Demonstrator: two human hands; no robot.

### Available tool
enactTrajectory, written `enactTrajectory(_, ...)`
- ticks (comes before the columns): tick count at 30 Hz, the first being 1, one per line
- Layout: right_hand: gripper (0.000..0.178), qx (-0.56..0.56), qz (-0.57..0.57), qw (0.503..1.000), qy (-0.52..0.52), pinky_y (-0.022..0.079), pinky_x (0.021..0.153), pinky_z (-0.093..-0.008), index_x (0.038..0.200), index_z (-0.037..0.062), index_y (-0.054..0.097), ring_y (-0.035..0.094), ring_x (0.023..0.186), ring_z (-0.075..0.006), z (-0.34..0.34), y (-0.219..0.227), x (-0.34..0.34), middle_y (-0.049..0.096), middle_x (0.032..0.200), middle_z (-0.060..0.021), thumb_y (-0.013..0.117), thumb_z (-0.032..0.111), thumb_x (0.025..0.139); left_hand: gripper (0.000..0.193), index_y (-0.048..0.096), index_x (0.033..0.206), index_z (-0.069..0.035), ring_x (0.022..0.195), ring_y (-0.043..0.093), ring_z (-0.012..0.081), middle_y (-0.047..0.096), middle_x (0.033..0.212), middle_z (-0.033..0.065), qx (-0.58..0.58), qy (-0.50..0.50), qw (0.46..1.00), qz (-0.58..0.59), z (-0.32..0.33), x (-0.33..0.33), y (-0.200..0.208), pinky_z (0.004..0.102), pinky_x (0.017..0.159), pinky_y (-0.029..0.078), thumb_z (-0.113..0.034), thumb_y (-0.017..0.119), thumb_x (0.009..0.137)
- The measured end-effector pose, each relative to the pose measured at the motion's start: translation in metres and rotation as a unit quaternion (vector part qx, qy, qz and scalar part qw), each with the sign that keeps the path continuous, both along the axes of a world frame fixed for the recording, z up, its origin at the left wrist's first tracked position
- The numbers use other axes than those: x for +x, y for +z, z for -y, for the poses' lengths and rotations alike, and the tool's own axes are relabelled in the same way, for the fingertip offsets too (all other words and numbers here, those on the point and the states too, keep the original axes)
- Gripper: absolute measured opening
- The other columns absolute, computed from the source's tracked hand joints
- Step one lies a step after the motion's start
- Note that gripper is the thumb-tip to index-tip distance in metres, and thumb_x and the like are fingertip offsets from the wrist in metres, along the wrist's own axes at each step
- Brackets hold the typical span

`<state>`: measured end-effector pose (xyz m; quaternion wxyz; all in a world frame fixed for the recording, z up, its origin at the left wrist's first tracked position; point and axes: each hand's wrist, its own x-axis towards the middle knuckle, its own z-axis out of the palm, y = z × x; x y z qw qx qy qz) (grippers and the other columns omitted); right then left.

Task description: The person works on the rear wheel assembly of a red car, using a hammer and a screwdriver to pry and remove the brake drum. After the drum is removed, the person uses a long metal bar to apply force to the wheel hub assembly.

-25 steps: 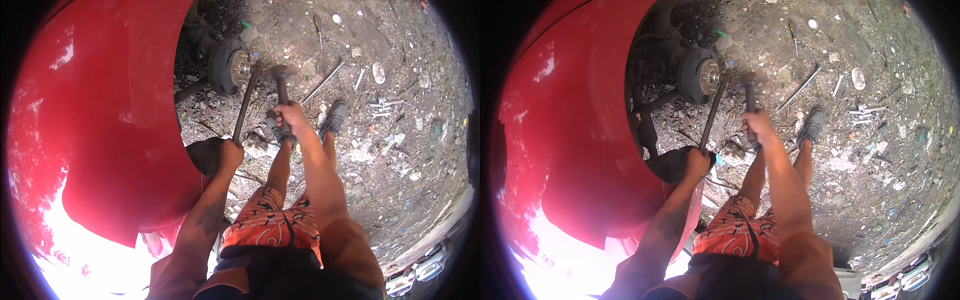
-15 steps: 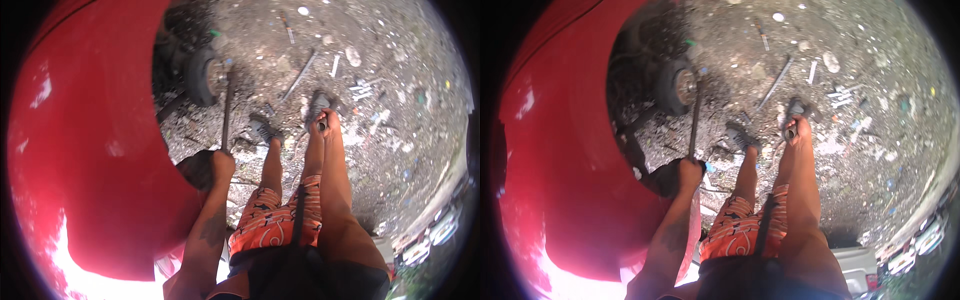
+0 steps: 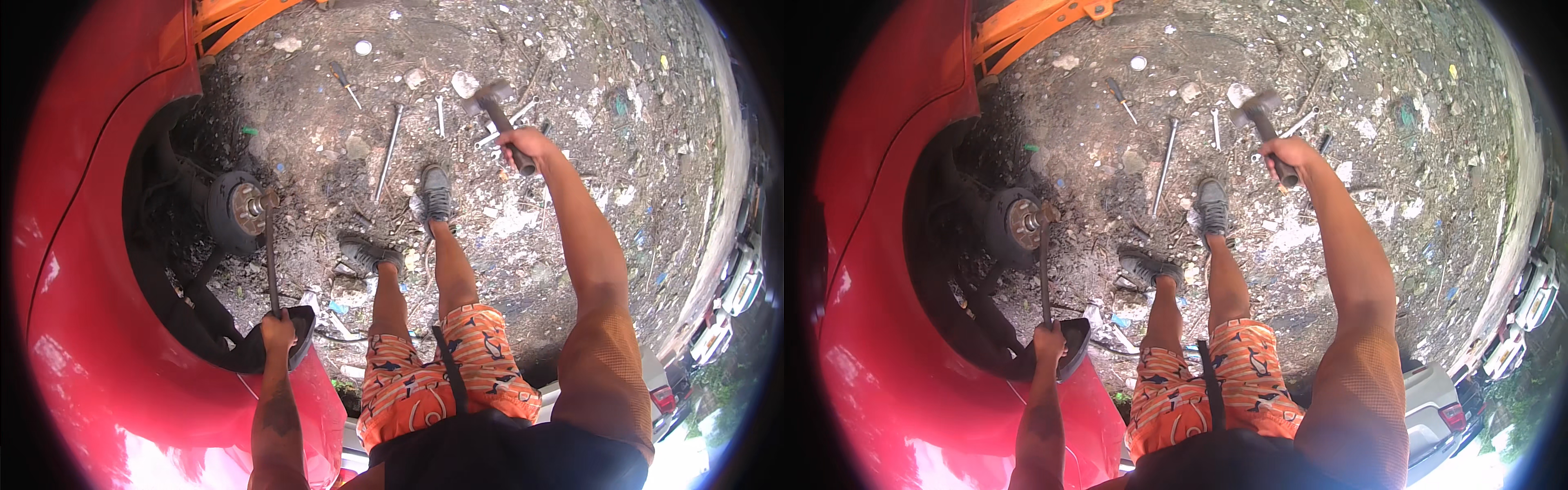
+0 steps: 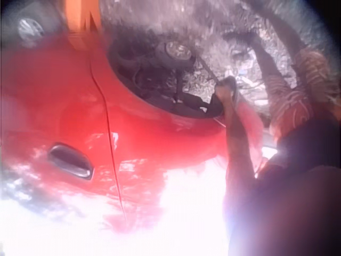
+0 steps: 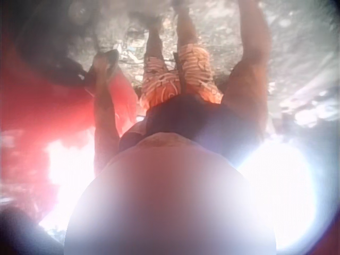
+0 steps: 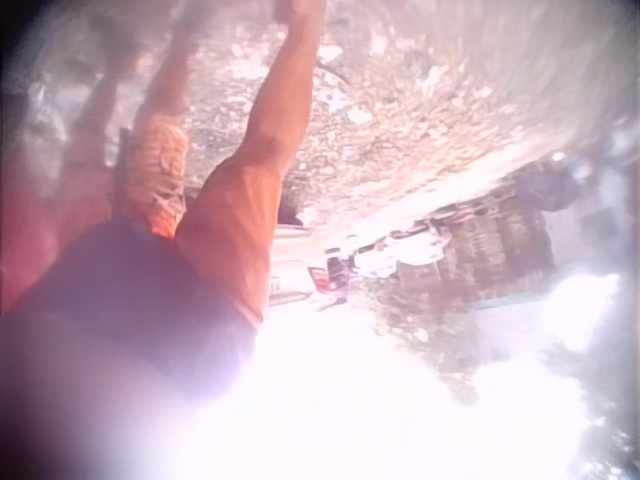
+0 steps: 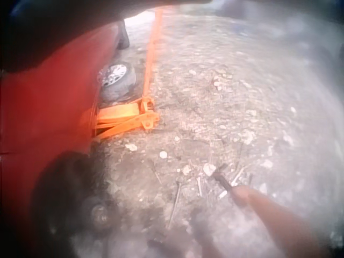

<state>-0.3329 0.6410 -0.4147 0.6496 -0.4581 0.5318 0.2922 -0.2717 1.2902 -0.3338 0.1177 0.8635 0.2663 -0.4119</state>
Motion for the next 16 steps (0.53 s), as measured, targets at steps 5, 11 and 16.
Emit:
enactTrajectory(5,0.070,0.005,0.177,0.964,-0.196,0.062,0.083,-0.0386,0.140,-0.0080,0.042,0.067,0.100,-0.0276,0.018,0.013,0.001,0.064,0.117,-0.0204,0.064,0.042,0.096,0.032,0.057,0.085,0.005,0.040,0.061,0.0244,0.058,0.055,0.0121,-0.007,0.010,1.000,0.003,-0.020,-0.011,-0.009,0.0372,0.033,0.049,-0.024,0.059,0.099)
enactTrajectory(11,0.064,-0.233,-0.153,0.907,0.317,0.053,0.091,-0.0406,0.135,0.0029,0.057,0.069,0.103,-0.0334,-0.017,-0.007,-0.263,0.068,0.112,-0.0263,0.068,0.046,0.088,0.029,0.057,0.086,0.004,0.039,0.060,0.0235,0.059,0.058,0.0135,-0.007,-0.032,0.999,0.013,-0.008,0.005,-0.010,0.0364,0.034,0.050,-0.022,0.059,0.098)
enactTrajectory(16,0.025,-0.068,-0.210,0.974,-0.045,0.052,0.053,-0.0345,0.114,0.0046,0.063,0.062,0.062,-0.0185,-0.139,0.048,-0.533,0.067,0.087,-0.0077,0.063,0.018,0.093,0.044,0.053,0.108,0.006,0.081,0.069,0.0459,0.067,0.087,0.0264,0.030,-0.287,0.953,0.097,-0.067,-0.003,-0.039,0.0513,0.072,0.056,-0.031,0.070,0.090)
